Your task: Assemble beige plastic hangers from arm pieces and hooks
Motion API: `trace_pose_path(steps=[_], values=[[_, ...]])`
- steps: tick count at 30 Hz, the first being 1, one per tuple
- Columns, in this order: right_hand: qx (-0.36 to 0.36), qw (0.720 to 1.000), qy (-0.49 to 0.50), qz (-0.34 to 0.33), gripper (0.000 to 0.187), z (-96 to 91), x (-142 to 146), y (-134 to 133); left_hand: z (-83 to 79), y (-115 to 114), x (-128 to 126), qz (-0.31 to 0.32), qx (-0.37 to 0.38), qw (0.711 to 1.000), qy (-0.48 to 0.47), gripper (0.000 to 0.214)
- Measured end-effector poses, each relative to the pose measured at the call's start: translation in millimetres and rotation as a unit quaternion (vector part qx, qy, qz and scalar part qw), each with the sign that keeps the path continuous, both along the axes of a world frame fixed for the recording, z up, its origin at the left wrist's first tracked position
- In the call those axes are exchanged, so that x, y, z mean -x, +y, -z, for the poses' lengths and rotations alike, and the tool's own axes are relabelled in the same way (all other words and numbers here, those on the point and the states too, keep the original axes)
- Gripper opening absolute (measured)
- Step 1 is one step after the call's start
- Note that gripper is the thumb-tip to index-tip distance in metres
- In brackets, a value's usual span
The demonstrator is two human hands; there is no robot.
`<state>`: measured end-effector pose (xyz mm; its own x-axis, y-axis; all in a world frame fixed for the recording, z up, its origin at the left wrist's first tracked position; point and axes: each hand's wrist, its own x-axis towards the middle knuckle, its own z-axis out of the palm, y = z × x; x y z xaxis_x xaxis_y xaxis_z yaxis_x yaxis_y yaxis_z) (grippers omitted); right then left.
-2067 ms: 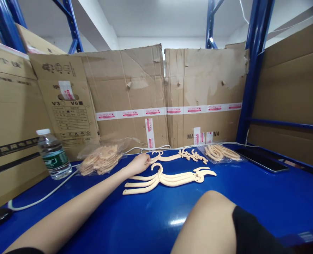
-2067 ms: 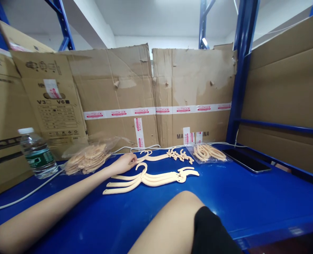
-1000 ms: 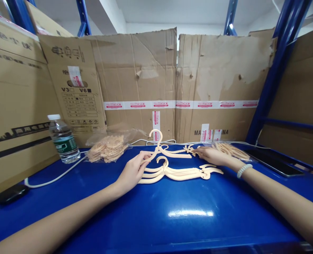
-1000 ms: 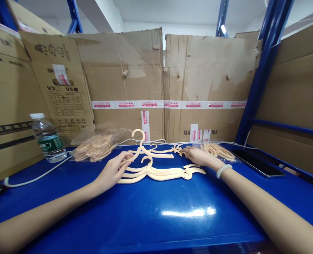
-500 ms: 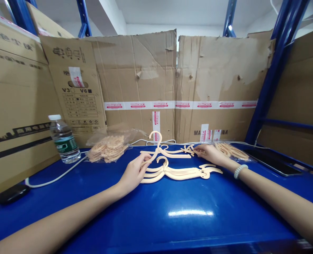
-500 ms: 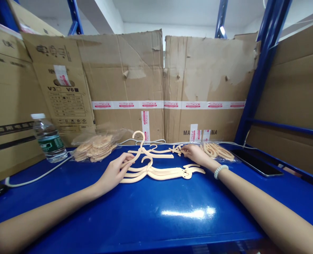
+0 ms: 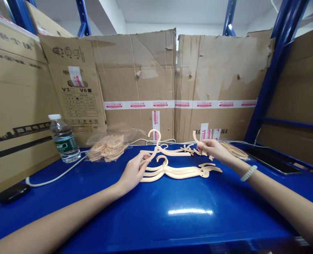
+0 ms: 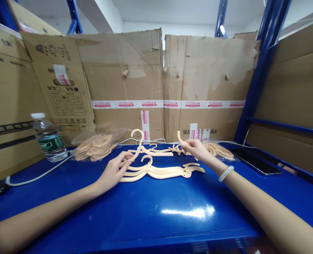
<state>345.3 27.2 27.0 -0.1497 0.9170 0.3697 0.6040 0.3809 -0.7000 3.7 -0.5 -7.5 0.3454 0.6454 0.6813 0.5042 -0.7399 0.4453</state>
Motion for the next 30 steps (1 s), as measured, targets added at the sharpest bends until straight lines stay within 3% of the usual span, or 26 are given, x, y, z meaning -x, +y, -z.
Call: trace_pose_path(steps=[4, 14, 20, 30], values=[[0.019, 1.000, -0.007, -0.013, 0.042, -0.7, 14, -9, -1.5, -2, 0, 0.005, 0.014, 1.000, -0.001, 0.014], [0.112, 0.980, 0.150, -0.062, 0.033, 3.7, 30, -17, -0.3, -2, 0, -0.005, 0.010, 1.000, 0.007, 0.014], [0.128, 0.962, 0.225, -0.091, 0.041, 8.8, 32, -15, 0.1, -3, 1, 0.000, 0.018, 1.000, 0.002, 0.014], [0.179, 0.941, 0.270, -0.093, 0.032, 14.4, 28, -13, 0.3, -2, 0, 0.003, 0.008, 1.000, -0.002, 0.013]])
